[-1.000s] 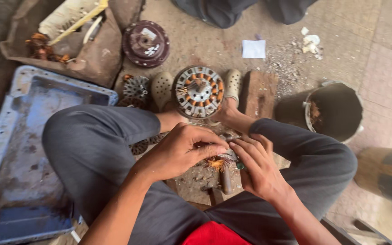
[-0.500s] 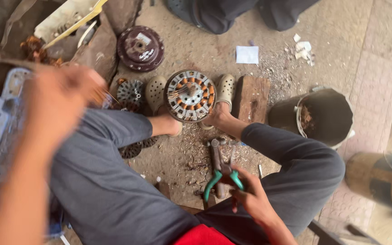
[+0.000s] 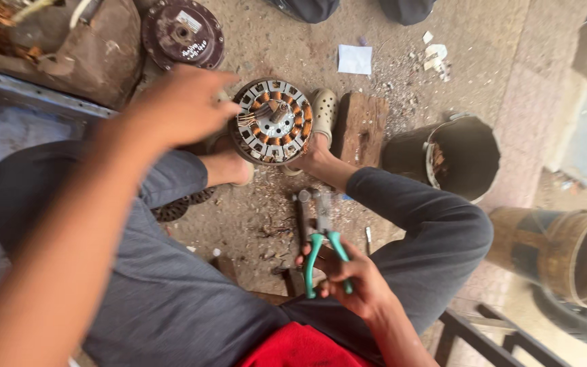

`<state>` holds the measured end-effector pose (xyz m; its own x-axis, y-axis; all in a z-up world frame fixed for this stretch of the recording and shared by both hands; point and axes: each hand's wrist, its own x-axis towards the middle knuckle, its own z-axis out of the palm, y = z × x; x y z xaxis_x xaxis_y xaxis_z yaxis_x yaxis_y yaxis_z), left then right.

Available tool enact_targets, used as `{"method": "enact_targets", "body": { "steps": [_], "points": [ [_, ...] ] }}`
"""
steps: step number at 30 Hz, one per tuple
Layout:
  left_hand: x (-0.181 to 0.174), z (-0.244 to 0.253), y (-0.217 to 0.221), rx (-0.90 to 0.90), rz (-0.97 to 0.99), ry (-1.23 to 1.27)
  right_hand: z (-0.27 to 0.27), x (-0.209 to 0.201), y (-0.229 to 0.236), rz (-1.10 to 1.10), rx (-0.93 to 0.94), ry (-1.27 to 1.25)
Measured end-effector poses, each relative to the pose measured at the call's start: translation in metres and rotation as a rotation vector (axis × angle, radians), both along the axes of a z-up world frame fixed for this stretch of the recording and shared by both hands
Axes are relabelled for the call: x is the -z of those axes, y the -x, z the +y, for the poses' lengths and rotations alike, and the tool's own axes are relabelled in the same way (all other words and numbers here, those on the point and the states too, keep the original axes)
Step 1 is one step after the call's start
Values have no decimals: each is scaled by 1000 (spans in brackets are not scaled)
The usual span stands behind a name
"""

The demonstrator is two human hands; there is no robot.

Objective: The person uses pliers to pull and remove copper wire coils from a motor stator. They repeatedly grip and extract the coils, placing the removed wire pieces on the floor.

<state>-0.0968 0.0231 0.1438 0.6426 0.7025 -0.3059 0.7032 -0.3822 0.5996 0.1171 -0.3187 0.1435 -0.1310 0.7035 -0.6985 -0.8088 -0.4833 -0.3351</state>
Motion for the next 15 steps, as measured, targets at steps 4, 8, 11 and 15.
{"method": "enact_targets", "body": {
  "steps": [4, 8, 11, 15],
  "points": [
    [-12, -33, -42, 30, -180, -73, 38, 0, 14, -163, -131, 106],
    [-3, -41, -40, 106, -59, -52, 67, 4, 17, -360, -299, 46],
    [10, -34, -40, 122, -114, -115, 85, 9, 7, -376, -351, 23],
    [31, -25, -48, 147, -73, -247, 102, 8, -12, -422, -408, 74]
  ]
}}
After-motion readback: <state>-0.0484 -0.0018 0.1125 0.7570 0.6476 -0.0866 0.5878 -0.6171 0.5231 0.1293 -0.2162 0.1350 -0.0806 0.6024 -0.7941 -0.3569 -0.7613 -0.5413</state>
